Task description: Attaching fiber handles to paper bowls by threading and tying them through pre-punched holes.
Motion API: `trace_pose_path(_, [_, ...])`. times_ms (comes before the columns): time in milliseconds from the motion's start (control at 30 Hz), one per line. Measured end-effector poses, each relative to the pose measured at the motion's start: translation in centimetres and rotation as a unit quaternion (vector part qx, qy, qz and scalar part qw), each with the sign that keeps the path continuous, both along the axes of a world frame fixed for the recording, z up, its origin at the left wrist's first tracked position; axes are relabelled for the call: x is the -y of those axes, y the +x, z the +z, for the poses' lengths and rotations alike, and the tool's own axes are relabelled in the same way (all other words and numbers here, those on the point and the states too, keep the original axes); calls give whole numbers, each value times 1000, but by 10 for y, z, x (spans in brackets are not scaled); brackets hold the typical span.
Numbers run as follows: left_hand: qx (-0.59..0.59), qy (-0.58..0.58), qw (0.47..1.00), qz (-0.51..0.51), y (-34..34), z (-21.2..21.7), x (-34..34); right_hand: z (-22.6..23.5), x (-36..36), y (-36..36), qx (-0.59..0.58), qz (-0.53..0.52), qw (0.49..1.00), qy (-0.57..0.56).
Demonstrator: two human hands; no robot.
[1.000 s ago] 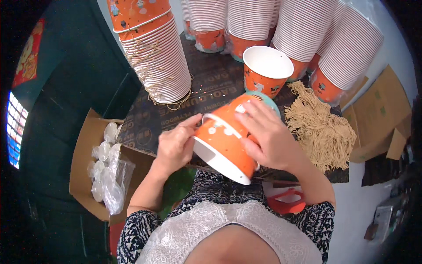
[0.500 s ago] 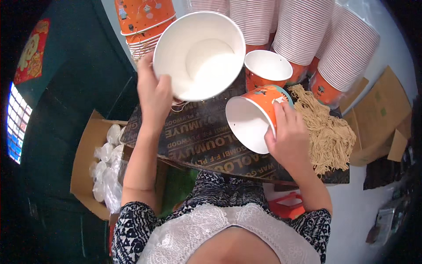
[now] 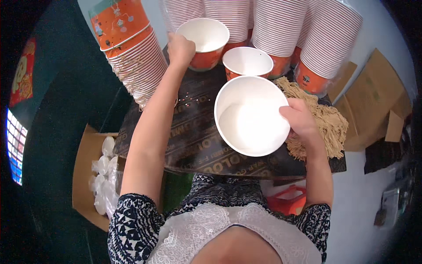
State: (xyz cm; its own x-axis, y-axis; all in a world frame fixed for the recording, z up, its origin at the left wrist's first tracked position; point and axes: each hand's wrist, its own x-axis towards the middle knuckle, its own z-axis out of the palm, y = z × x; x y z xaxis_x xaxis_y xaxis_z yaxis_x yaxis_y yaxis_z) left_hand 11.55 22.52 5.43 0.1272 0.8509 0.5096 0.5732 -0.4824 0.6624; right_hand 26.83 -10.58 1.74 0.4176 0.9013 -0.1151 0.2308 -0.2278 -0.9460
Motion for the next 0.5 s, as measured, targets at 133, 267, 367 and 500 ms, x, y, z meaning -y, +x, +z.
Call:
trace_pose_path(133, [1,-60,998,-9,16,-16,-12,-24,-16,22,-4,59,998,-23])
trace_pose_path(267, [31,-90,995,-9,15,-34,-20,-29,-34,19,-6,94,995,35])
trace_pose_path(367, [24,-104,994,6,16,-40,-17,-31,-40,24,-33,106,992,66])
trace_pose_path(500, [25,-113,993,2,7,-48,-22,-38,-43,21,-23,129,988,84])
